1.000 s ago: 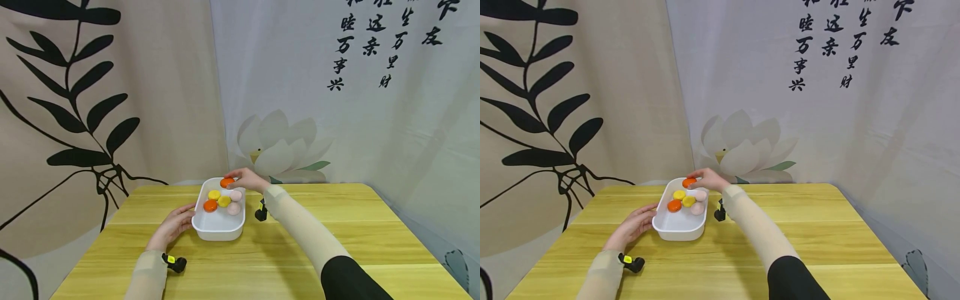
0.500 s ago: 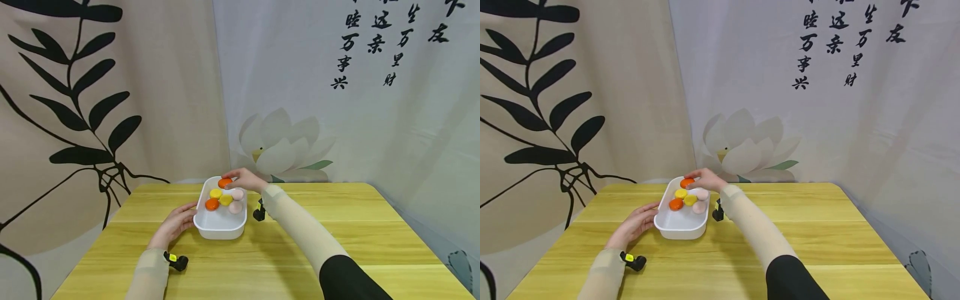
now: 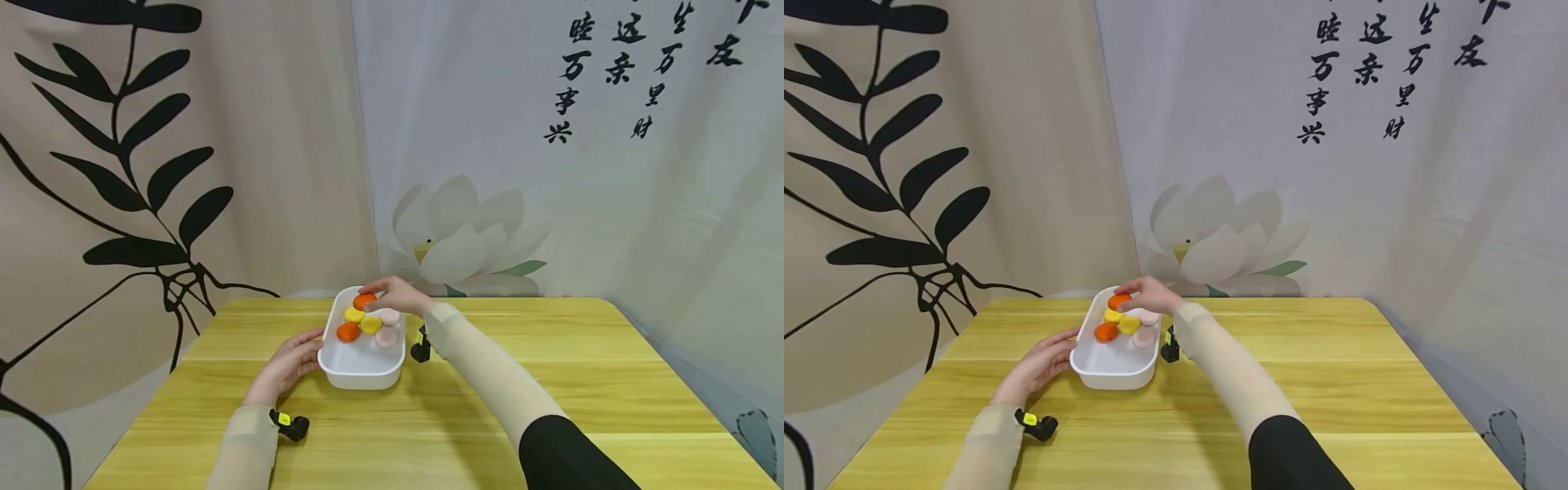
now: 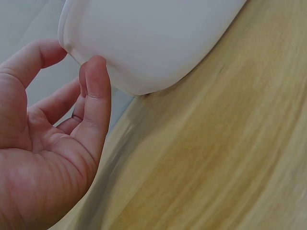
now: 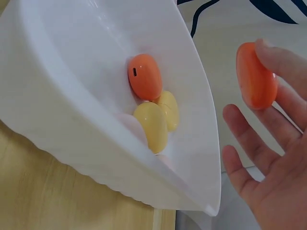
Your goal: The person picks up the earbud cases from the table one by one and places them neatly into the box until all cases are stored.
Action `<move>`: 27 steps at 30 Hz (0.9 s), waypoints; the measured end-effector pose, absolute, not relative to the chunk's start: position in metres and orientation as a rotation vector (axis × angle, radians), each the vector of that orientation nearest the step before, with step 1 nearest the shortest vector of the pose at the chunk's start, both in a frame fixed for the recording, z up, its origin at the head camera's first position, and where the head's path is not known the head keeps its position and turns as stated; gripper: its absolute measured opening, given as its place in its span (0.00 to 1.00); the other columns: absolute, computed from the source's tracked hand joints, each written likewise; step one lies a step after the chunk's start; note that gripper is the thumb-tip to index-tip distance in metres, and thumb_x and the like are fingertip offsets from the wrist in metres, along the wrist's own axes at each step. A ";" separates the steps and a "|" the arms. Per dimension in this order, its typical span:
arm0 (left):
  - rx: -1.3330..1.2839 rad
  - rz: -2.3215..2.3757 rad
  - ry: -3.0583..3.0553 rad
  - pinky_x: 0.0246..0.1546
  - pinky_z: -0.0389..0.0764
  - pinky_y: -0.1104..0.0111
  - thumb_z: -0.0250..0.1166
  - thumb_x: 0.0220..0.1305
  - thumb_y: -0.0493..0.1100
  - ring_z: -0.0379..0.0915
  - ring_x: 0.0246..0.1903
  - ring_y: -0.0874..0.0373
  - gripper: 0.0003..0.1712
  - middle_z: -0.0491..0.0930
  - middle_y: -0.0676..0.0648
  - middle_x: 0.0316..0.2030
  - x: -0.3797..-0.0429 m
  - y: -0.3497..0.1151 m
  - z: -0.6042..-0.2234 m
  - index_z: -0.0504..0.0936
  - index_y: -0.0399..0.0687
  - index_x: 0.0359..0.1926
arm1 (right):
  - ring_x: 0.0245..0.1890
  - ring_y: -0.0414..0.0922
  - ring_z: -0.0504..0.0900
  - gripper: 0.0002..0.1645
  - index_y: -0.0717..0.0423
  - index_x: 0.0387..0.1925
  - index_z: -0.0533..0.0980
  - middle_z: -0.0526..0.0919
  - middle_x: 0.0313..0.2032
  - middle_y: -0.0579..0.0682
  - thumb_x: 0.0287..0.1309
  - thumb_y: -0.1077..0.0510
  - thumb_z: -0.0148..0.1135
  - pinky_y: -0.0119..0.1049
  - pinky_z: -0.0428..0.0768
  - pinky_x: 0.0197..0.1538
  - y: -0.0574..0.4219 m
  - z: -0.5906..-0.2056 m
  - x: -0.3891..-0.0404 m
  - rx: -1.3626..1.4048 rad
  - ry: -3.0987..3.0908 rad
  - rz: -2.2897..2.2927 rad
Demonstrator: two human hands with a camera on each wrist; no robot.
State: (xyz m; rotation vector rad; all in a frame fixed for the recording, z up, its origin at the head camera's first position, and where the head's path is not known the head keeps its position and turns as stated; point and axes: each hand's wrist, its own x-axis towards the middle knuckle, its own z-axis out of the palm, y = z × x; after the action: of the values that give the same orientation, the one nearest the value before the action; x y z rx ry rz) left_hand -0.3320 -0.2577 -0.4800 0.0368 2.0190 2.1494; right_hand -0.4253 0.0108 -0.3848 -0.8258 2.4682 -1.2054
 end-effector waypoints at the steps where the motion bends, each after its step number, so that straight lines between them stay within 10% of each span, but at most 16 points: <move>1: 0.040 2.148 2.019 0.37 0.81 0.68 0.59 0.68 0.39 0.78 0.34 0.57 0.33 0.81 0.40 0.43 -0.332 -0.258 -0.480 0.60 0.34 0.70 | 0.57 0.44 0.73 0.26 0.44 0.56 0.79 0.78 0.57 0.44 0.55 0.49 0.71 0.44 0.69 0.62 0.011 -0.385 -0.426 -0.827 2.468 -1.203; 27: 0.053 2.132 2.038 0.37 0.81 0.68 0.60 0.68 0.40 0.78 0.33 0.57 0.34 0.80 0.41 0.44 -0.332 -0.258 -0.479 0.60 0.35 0.71 | 0.54 0.44 0.75 0.26 0.52 0.55 0.80 0.81 0.53 0.45 0.53 0.55 0.72 0.40 0.68 0.62 0.005 -0.394 -0.430 -0.885 2.437 -1.003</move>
State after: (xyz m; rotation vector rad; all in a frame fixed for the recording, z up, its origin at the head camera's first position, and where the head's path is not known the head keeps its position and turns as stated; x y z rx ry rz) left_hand -0.3319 -0.2585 -0.4787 0.0526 2.0376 2.1321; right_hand -0.4297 0.0047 -0.3944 -0.8849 2.4372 -1.0031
